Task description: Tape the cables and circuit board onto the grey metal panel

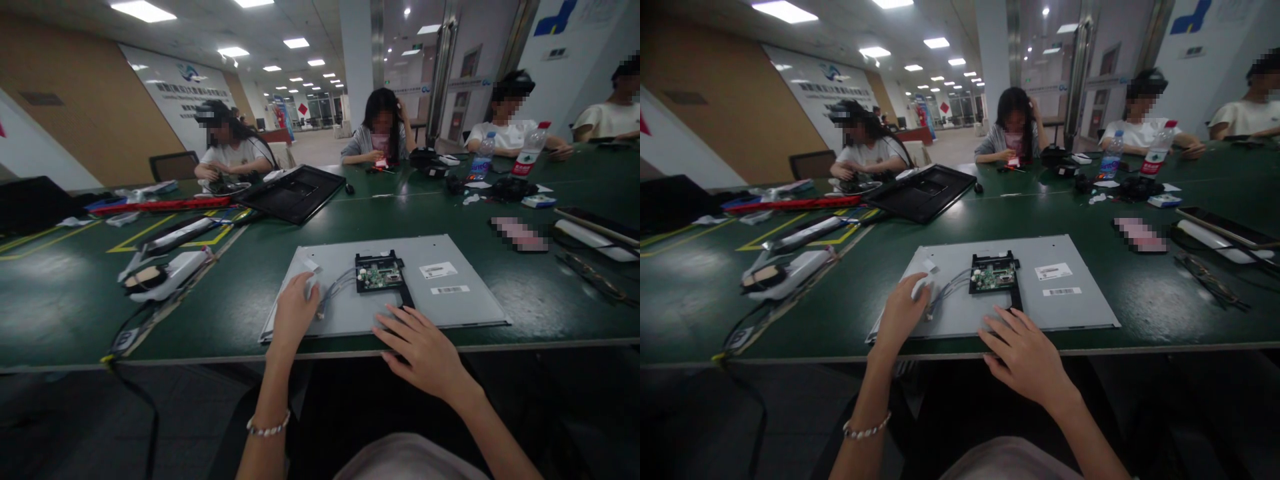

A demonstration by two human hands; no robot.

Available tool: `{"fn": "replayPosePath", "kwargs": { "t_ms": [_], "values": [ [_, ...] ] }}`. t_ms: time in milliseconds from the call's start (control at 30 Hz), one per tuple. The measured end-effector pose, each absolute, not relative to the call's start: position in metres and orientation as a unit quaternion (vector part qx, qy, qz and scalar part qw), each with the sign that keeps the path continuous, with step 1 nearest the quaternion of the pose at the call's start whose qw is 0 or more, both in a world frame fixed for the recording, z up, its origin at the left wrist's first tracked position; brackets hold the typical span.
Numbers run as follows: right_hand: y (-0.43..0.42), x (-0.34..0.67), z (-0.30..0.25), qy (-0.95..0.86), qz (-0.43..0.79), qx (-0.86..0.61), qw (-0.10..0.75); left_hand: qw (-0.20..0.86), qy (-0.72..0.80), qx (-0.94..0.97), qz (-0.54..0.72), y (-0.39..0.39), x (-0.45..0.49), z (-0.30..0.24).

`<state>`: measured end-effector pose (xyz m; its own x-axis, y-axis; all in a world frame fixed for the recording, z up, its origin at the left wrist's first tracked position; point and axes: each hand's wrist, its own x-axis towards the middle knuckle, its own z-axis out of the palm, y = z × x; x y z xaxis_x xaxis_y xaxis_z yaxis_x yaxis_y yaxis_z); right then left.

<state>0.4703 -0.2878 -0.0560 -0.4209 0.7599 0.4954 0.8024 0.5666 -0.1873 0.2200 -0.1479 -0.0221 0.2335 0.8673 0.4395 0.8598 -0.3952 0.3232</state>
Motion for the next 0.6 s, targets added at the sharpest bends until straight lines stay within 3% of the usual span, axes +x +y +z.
{"fn": "replayPosePath", "kwargs": {
  "t_ms": [400, 600],
  "values": [
    [-0.288, 0.471, -0.055, -0.841, -0.027, -0.468, 0.272, -0.106, 0.538, 0.836, 0.018, -0.086, 0.222, 0.008],
    [-0.288, 0.471, -0.053, -0.836, -0.013, -0.468, 0.286, -0.164, 0.549, 0.820, -0.009, -0.088, 0.226, 0.014]
  ]
}}
